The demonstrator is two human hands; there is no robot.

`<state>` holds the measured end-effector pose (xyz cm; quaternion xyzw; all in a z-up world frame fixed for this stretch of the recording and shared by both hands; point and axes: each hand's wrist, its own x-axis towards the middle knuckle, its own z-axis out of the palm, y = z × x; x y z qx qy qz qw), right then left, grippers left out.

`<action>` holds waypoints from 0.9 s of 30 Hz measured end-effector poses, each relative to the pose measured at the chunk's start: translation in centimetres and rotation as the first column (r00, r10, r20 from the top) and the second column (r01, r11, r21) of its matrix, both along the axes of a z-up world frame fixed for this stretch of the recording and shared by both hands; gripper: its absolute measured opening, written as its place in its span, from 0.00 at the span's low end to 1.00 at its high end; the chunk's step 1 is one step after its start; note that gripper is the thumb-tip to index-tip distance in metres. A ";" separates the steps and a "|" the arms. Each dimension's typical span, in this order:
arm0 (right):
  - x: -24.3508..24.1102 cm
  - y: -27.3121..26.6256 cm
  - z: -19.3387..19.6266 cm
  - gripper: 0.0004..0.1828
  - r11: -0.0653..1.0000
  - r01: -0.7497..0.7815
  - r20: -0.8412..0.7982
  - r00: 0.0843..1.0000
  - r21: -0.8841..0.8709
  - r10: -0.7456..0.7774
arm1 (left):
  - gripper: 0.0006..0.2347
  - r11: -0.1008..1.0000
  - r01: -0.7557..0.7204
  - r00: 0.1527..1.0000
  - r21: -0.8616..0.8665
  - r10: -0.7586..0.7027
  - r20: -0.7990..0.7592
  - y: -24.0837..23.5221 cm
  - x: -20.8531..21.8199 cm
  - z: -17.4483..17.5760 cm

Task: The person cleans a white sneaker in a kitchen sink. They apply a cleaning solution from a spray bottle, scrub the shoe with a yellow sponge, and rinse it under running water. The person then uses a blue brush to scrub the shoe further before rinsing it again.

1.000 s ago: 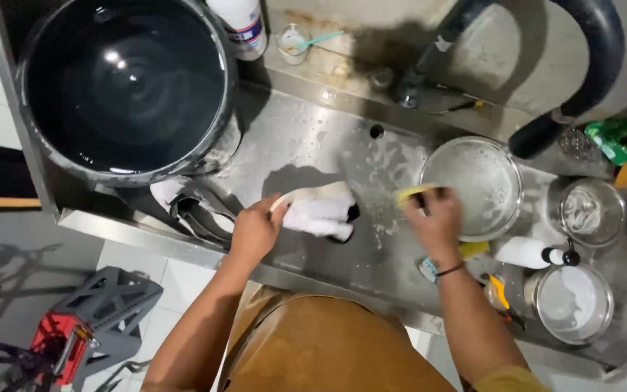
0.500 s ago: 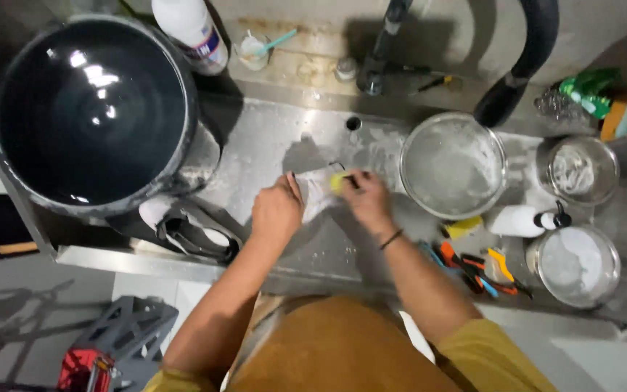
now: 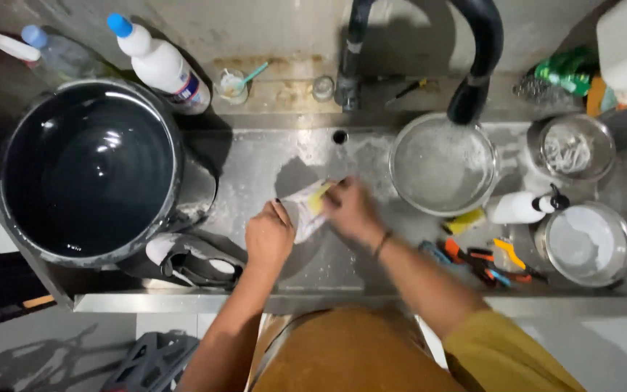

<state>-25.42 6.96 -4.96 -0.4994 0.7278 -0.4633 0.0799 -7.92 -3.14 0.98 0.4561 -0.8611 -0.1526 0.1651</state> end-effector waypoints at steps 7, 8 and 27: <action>0.0 -1.5 7.9 0.12 0.939 0.040 0.232 0.965 0.343 -0.126 | 0.18 1.000 -0.010 0.999 -0.018 0.010 -0.037 -1.3 0.3 -1.6; 0.0 -1.3 4.4 0.13 0.859 0.009 0.118 0.990 0.512 -0.081 | 0.18 0.998 0.007 1.000 -0.067 -0.006 0.016 -1.4 0.6 -2.1; -14.4 8.1 1.4 0.37 0.514 0.318 0.053 0.810 0.796 -0.584 | 0.16 0.993 -0.058 0.998 0.100 0.057 0.008 -4.4 2.0 -2.7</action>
